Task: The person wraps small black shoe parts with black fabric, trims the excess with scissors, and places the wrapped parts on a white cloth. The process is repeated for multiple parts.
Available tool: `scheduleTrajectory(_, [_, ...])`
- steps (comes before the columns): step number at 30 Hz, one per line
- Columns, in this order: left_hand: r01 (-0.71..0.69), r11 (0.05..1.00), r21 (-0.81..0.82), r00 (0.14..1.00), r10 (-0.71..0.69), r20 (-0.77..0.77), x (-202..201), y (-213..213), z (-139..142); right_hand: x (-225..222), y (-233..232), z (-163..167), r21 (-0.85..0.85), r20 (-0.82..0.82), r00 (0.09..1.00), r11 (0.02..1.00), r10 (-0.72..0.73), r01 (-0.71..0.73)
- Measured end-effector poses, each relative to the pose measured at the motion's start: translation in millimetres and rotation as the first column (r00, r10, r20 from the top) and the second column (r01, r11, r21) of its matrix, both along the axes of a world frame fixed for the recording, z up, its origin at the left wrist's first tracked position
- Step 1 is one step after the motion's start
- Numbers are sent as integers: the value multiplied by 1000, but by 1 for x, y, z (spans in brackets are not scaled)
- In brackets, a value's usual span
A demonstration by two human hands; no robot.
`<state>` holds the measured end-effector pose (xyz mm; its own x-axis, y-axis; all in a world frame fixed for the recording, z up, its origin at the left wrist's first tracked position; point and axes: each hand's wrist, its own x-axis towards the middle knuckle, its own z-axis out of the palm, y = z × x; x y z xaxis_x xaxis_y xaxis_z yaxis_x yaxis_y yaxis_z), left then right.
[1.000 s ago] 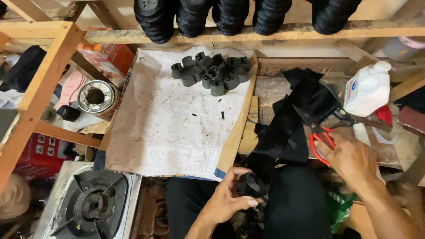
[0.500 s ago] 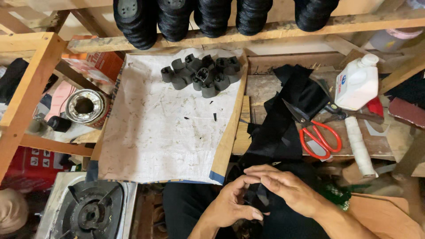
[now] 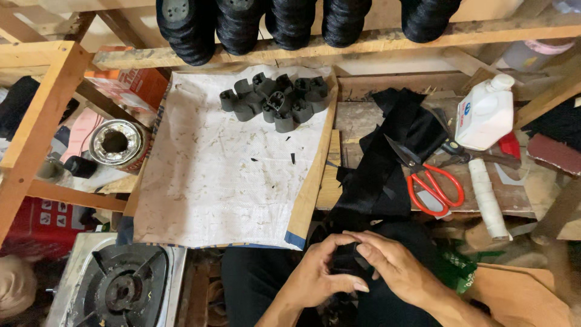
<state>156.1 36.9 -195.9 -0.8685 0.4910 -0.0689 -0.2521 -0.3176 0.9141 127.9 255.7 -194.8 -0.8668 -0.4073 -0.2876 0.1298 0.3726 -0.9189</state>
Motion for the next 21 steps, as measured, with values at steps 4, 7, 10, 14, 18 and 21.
scheduleTrajectory(4, [-161,984,74,986,163,-26,-2,7,2,2,-1,5,-276,-32,997,959,-73,61])
scheduleTrajectory(7, [-264,959,99,965,264,12,-2,9,0,9,-10,12,-234,-390,917,972,-85,-10])
scheduleTrajectory(10, [-211,969,129,977,211,14,0,10,-2,13,-17,19,-25,-611,788,997,-74,75])
scheduleTrajectory(14, [-129,980,150,992,127,20,-1,3,-3,10,-16,28,26,-683,730,998,-24,57])
scheduleTrajectory(18, [-123,990,71,992,125,-29,-2,-1,-2,5,-10,37,190,-801,578,982,160,-8])
scheduleTrajectory(21, [-136,985,106,991,135,15,-2,0,-3,2,-12,42,203,-806,564,979,178,-19])
